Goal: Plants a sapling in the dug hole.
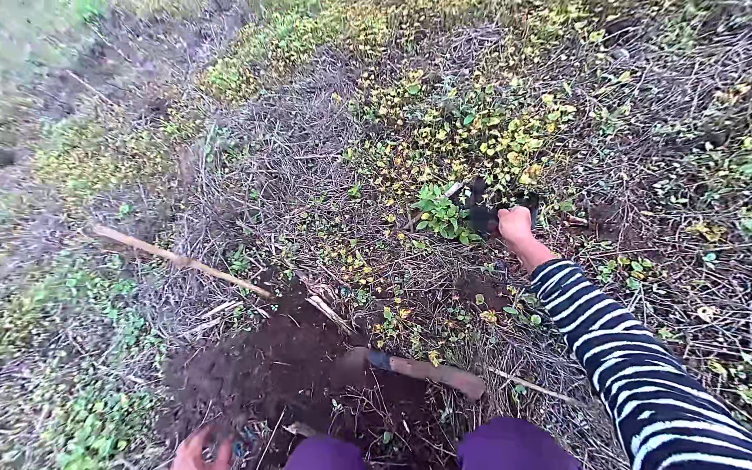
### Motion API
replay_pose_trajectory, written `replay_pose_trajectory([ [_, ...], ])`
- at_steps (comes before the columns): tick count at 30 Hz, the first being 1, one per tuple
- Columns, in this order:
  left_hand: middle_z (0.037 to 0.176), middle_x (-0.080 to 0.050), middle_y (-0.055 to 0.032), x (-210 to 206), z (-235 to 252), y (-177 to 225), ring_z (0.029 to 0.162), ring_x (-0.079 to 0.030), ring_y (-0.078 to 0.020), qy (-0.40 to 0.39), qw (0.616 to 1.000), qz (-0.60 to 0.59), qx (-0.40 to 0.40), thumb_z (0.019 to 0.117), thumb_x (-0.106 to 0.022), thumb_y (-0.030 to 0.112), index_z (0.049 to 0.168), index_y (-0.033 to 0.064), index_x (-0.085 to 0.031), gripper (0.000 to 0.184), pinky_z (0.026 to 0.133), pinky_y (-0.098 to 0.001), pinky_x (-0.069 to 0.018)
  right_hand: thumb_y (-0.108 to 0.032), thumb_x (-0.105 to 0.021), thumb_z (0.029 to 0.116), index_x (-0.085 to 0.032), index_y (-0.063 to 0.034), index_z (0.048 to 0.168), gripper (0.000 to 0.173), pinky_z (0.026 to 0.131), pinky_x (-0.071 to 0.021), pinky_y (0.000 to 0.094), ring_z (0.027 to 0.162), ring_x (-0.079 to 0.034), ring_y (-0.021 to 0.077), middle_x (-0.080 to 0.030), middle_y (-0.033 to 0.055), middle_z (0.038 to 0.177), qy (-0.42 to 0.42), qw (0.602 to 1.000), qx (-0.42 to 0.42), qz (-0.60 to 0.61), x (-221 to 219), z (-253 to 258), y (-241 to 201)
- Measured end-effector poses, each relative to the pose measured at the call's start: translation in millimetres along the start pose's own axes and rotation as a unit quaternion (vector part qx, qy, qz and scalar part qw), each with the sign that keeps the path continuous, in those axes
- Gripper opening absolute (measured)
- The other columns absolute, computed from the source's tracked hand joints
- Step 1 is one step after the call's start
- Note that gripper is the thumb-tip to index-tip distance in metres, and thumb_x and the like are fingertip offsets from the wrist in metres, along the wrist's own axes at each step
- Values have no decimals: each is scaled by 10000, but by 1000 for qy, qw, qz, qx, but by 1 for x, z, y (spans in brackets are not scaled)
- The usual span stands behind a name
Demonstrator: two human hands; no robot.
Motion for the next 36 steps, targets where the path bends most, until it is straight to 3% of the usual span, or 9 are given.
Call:
replay_pose_trajectory([
  [3,1410,-576,-286,-26,37,133,1331,-555,-417,-48,984,-121,-119,915,-744,149,1330,-58,-620,480,1125,-569,-430,-241,-424,1096,-597,101,1202,397,744,-567,493,776,-677,285,-675,240,996,-83,991,78,-71,-2,-55,-35],
  [9,1652,-274,-267,-91,55,293,1516,-350,-346,-175,903,-307,-245,666,-963,235,1638,-7,-91,1328,1234,-465,-343,-132,-401,1070,-580,16,990,245,505,-481,262,510,-541,81,-611,36,693,-294,943,98,-124,-97,-223,-79],
  [15,1592,-403,-248,-48,64,238,1451,-458,-321,-96,906,-378,-168,669,-949,153,1618,-4,-223,1205,1202,-457,-391,-268,-310,1124,-627,-54,925,431,492,-483,236,482,-526,51,-597,-45,612,-441,882,164,-22,-179,-307,-103],
  [17,1553,-450,-259,-37,68,206,1426,-489,-318,-53,900,-419,-109,671,-946,148,1605,-8,-248,1176,1186,-449,-411,-398,-193,1134,-633,-17,1192,585,592,-527,308,630,-594,113,-633,9,799,-436,886,157,-7,-199,-313,-94],
  [20,1537,-451,-284,-35,68,179,1411,-500,-322,-6,877,-479,-46,668,-938,118,1598,-36,-224,1183,1176,-441,-417,-556,-50,1091,-328,-93,1578,727,873,-567,539,1131,-656,352,-582,210,1383,-498,864,21,68,-238,-344,-58],
  [25,1553,-444,-258,-39,59,176,1402,-509,-307,17,856,-512,-71,674,-945,154,1591,-40,-241,1172,1154,-433,-447,-561,-90,1095,-447,-127,1371,626,747,-607,476,972,-699,280,-670,136,1143,-489,829,-120,243,-267,-365,-38],
  [28,1446,-553,-230,-37,56,175,1292,-599,-276,30,832,-550,-72,782,-878,188,1420,-60,-488,788,1077,-437,-518,-546,-52,1095,-487,-104,1238,637,727,-623,450,876,-715,247,-697,112,1002,-475,825,-125,280,-266,-361,-36],
  [31,1463,-542,-250,-39,55,180,1399,-507,-289,27,830,-547,-108,867,-792,149,1259,-60,-659,463,1162,-432,-420,-529,-61,1100,-501,-107,1223,622,721,-616,436,877,-711,238,-693,104,1005,-463,834,-127,272,-266,-361,-33],
  [36,1487,-534,-255,-42,59,175,1397,-522,-305,8,833,-543,-100,827,-845,137,1312,-43,-663,548,1163,-427,-425,-531,-119,1107,-505,-94,1226,595,736,-616,454,888,-707,253,-683,119,1017,-443,849,-138,253,-267,-362,-29],
])
Point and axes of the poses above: each hand's wrist, its own z-axis towards the middle knuckle, its own x-axis out of the back of the hand, y = z × x, the point moved 9 cm from there along z, towards the middle knuckle
